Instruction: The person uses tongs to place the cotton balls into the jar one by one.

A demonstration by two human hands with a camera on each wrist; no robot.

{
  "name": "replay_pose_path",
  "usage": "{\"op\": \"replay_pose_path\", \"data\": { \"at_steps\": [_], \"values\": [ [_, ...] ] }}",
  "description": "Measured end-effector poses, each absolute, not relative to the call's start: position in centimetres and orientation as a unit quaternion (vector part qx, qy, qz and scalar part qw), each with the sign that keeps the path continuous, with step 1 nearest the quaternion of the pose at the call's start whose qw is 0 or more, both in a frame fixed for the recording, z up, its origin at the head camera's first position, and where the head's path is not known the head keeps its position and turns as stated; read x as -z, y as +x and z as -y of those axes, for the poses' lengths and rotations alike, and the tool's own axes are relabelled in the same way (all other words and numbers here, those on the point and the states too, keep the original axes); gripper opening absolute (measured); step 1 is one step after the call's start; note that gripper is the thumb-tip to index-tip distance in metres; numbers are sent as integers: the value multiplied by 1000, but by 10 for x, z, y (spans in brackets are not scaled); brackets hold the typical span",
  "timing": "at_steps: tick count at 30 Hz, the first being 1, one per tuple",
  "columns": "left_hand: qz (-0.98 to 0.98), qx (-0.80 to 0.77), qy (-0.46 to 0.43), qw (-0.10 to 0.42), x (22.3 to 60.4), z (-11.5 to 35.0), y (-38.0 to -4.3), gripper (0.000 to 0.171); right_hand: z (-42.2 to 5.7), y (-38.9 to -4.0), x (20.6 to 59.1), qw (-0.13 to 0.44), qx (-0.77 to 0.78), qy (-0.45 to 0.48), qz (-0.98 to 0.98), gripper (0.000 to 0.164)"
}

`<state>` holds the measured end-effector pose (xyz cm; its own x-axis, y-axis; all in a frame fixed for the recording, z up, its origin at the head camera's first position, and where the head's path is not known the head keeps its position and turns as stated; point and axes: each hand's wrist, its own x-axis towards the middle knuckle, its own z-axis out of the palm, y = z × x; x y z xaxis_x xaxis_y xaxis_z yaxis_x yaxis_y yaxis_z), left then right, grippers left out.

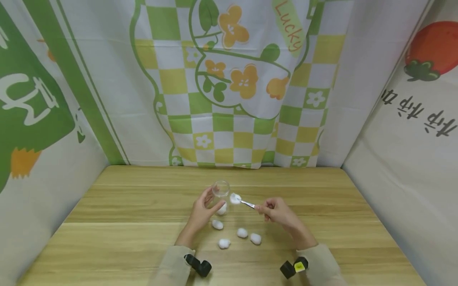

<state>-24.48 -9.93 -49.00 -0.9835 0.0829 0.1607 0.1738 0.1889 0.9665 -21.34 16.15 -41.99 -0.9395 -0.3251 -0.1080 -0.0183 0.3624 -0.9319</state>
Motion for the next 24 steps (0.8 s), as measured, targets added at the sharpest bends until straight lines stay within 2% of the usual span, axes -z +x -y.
{"op": "replay_pose_path", "data": {
  "at_steps": [24],
  "values": [
    [767,636,-83,28,489,100,-245,67,-160,-221,406,126,555,-103,-816,27]
  ]
}}
